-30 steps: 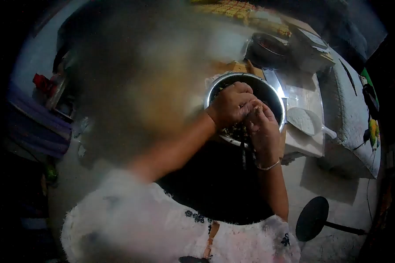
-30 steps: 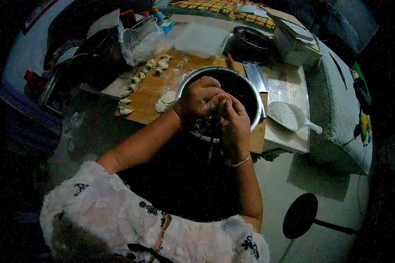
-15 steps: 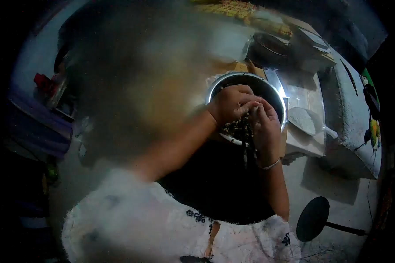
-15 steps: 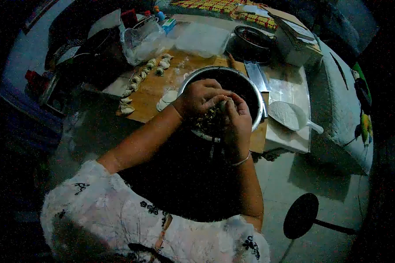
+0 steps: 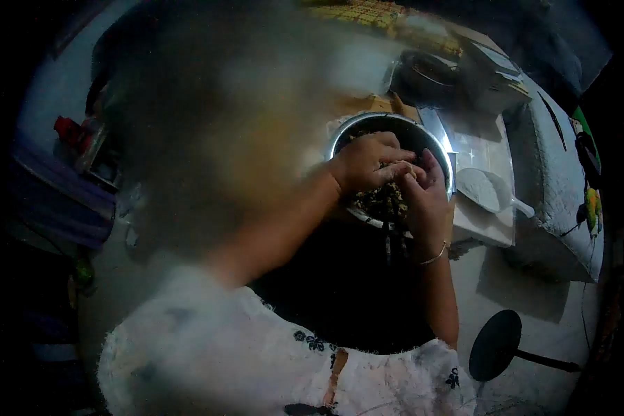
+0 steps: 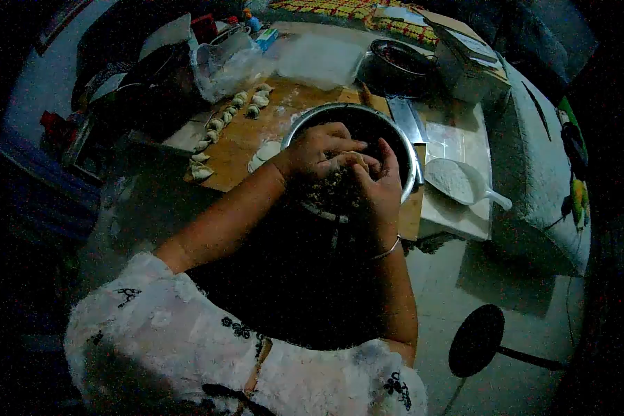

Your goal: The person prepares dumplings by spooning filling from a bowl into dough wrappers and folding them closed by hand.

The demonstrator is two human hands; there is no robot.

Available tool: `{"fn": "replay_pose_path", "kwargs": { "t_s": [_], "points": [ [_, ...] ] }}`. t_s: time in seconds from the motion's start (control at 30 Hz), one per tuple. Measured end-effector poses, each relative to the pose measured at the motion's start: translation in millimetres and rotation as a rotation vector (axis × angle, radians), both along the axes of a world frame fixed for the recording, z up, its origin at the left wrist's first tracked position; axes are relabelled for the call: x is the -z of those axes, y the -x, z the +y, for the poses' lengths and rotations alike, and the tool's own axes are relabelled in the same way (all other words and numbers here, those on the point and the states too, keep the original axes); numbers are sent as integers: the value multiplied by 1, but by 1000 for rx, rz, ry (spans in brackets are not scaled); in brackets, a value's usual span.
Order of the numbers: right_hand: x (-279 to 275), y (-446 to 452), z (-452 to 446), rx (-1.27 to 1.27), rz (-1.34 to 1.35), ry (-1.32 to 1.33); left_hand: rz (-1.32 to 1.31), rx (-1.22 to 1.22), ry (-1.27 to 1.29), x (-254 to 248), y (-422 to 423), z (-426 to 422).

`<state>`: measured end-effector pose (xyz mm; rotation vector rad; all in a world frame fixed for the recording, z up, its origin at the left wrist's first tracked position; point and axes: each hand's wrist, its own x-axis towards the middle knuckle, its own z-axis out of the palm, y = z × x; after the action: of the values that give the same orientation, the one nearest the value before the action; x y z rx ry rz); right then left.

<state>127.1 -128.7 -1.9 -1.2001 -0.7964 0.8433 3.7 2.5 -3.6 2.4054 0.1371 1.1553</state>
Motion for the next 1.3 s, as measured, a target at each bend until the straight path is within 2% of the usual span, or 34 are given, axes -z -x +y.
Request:
{"fn": "replay_pose_path", "kwargs": {
  "t_s": [0.07,0.13,0.2,0.27,0.33,0.4,0.47,0.53,0.73,0.83,0.93,1.03,1.13,1.2,1.3],
  "points": [
    [4,-5,-1,-43,-39,31,149,-18,71,0,-1,-1],
    [-2,-4,-2,-84,-81,60,124,-9,32,0,0,0],
    [-9,-1,-6,-96,58,56,99,1,-4,2,1,0],
    [-2,-3,-3,-69,85,47,98,15,99,4,0,0],
    [-1,-6,-1,-41,109,36,62,-16,29,1,-1,-3],
    [-4,-8,0,-35,-32,107,27,-52,-42,0,0,-3],
    [19,-17,8,-61,-27,43,173,9,-24,3,0,1],
    [18,-16,9,-84,-23,-19,141,17,-35,1,0,0],
    [13,-19,3,-153,30,53,92,5,15,-2,4,-9],
    [19,-19,7,-115,-64,12,120,10,-12,-2,5,-8],
    [14,-17,6,-96,-132,89,129,15,-43,3,3,0],
    [9,-16,4,-169,19,22,117,16,29,8,3,0],
    [7,-15,3,-73,-92,60,108,61,94,9,6,-2],
    [1,-12,0,-25,-317,99,331,-36,77,8,10,-3],
    [13,-16,10,-8,-243,143,331,7,109,11,10,2]
  ]
}}
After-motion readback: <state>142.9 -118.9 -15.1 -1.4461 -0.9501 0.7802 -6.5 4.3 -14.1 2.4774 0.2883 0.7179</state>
